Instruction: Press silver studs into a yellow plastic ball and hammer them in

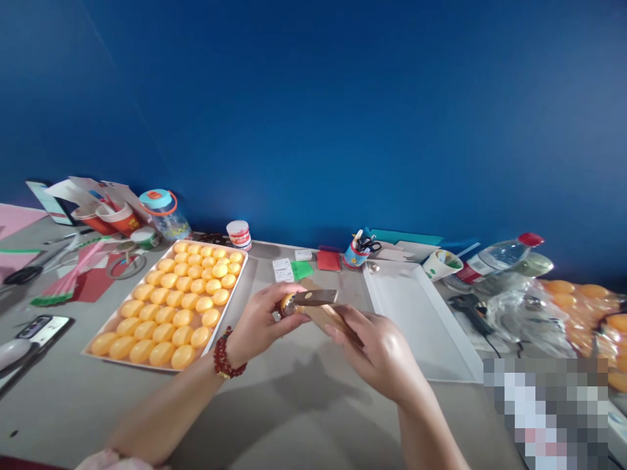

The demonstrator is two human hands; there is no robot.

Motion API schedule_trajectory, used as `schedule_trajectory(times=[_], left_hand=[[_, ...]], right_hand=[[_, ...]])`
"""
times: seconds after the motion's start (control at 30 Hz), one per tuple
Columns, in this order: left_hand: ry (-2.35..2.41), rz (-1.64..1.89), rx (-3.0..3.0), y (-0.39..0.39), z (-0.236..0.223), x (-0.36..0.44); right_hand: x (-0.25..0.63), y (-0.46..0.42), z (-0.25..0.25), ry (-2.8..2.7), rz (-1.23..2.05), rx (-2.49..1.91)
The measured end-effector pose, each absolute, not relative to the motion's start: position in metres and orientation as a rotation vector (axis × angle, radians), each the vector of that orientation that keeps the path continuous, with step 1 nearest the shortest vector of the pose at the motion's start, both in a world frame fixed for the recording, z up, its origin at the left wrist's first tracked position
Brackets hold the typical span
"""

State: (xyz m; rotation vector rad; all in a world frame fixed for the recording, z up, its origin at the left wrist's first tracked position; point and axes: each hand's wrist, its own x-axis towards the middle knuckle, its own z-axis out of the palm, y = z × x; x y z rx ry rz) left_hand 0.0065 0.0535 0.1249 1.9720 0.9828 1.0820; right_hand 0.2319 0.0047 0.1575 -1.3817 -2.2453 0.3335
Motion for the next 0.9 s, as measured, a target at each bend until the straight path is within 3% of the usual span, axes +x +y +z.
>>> schedule_trajectory(times=[0.63, 0.9], left_hand=[[0.924, 1.091, 1.786, 0.055, 0.121, 0.007], [0.716, 1.014, 1.292, 0.057, 0.12, 0.011]], right_hand=[[0.235, 0.008, 0.154, -2.047, 0.365, -1.435], [0.236, 0.047, 0.114, -1.535, 0.993, -1.418]])
